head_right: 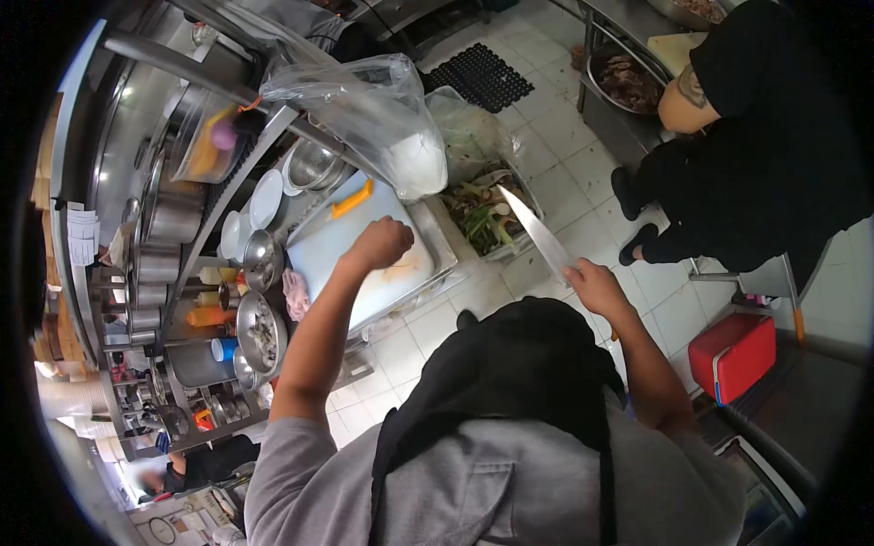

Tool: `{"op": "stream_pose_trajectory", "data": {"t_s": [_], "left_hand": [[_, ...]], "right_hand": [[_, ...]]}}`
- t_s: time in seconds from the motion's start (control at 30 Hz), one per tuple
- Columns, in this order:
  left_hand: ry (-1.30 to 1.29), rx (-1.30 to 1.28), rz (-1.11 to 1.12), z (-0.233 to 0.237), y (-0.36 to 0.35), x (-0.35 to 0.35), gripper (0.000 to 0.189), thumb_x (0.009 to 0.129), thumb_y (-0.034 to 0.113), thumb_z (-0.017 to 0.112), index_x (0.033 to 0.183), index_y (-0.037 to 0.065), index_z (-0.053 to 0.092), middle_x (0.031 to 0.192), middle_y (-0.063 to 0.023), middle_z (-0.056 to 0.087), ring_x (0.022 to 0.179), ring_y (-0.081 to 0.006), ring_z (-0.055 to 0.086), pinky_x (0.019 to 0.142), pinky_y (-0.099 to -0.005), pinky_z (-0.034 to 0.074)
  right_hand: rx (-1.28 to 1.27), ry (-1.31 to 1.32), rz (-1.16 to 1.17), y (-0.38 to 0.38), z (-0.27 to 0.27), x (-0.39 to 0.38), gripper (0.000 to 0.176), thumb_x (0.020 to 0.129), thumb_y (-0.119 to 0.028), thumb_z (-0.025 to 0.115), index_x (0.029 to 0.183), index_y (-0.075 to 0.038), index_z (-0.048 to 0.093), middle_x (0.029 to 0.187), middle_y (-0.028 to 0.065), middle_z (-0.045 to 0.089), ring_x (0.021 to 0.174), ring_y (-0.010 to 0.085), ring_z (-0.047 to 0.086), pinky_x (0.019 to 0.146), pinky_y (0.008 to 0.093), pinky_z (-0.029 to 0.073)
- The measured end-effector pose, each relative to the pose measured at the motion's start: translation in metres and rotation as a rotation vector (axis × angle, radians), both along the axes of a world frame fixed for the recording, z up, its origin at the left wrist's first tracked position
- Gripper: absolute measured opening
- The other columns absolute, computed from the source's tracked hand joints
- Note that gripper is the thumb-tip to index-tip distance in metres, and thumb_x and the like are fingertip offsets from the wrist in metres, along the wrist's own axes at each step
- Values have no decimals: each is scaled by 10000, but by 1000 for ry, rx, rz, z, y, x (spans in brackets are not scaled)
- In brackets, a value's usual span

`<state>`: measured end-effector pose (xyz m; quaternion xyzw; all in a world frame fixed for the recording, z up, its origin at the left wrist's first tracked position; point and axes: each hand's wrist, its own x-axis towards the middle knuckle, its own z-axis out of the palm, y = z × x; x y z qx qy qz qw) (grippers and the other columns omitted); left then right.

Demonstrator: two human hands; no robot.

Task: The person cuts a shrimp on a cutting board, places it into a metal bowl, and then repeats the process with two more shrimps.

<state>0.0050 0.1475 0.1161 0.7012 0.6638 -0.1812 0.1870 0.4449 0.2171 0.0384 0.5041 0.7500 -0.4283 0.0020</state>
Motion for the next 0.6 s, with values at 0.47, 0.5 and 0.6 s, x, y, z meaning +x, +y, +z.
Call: {"op": "stream_pose_trajectory", "data": {"t_s": [0.47, 0.5, 0.6], "left_hand": [[153, 371, 49, -95, -77, 13, 173, 921, 188, 575, 990, 53, 658, 950, -139, 652, 991, -304, 605, 871, -440, 459], [127, 370, 87, -97, -78, 11, 164, 928, 169, 569, 994, 40, 647, 952, -157, 649, 989, -322, 603, 869, -449, 462], [-185, 464, 287, -94, -83, -2, 145, 953, 128, 555, 983, 6, 627, 962, -204, 642, 984, -385, 597, 878, -478, 470]], "right_hand": [[35, -35, 35, 15, -16, -1, 456, 1032, -411, 535, 1004, 39, 603, 914, 288, 700, 941, 500, 663, 838, 547, 507], [41, -26, 40, 18, -17, -3, 456, 1031, -410, 536, 1005, 40, 604, 917, 289, 700, 941, 500, 664, 837, 547, 508], [61, -4, 44, 20, -17, -7, 456, 1031, -409, 537, 1002, 40, 607, 920, 292, 702, 939, 498, 668, 832, 547, 511]]}}
